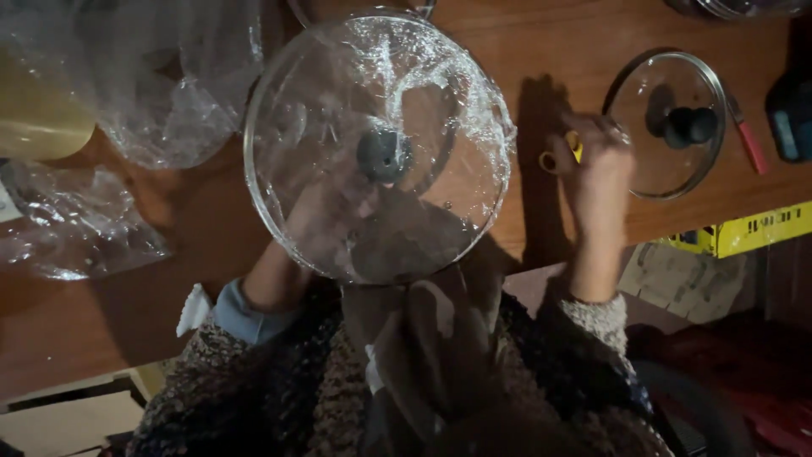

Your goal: Assembling a glass pot lid by attaching the knob and then wrapping it in plastic film.

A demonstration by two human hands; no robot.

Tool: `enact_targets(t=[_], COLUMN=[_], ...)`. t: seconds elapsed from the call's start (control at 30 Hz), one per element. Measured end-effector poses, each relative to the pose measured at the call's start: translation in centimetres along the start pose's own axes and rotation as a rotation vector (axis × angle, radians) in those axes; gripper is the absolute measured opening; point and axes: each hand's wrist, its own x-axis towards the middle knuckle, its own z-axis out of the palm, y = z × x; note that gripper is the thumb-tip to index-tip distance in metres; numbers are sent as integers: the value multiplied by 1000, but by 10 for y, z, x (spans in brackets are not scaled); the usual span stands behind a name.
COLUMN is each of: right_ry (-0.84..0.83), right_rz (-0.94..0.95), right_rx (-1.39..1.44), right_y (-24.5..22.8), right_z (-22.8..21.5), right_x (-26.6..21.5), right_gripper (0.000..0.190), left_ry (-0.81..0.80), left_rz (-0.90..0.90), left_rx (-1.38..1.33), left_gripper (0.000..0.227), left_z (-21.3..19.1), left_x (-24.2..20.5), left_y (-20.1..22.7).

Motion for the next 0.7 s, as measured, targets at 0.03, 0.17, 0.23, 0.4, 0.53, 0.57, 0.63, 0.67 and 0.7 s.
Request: enact_targets(t=[0.03,0.17,0.23,0.4,0.53,0.57,0.63,0.67,0.7], right_ry=[-53,-159,-144,-121,-242,-294,-301,-309,-309], right_rz=[49,141,43,-188,91,237,325,413,411], right_rx=[-19,172,300,568,1215,1451,1514,1576,1576], right_y=[3,-14,-22,-54,-63,-65,-75,-80,-81], right_z=[-7,-21,-9,17,33,34,32,31,32], right_x=[-4,-28,-35,-42,-56,-60,-58,-56,-56], right_gripper=[30,60,83,142,107,97,98,100,100], left_ry=[181,195,233,26,72,31,94,156,155], left_rz=[-354,-455,-476,-207,-262,-123,-309,-487,-486], left_rx=[-469,-1079,-1106,-642,-396,50,-542,-1135,-1134], left_gripper=[55,63,66,76,79,76,79,81,81], left_z=[1,2,3,6,7,7,10,11,10], left_x=[-4,-21,-9,-6,-8,-9,0,4,3], left_y=[-14,-50,-27,-27,-30,-28,-19,-15,-17])
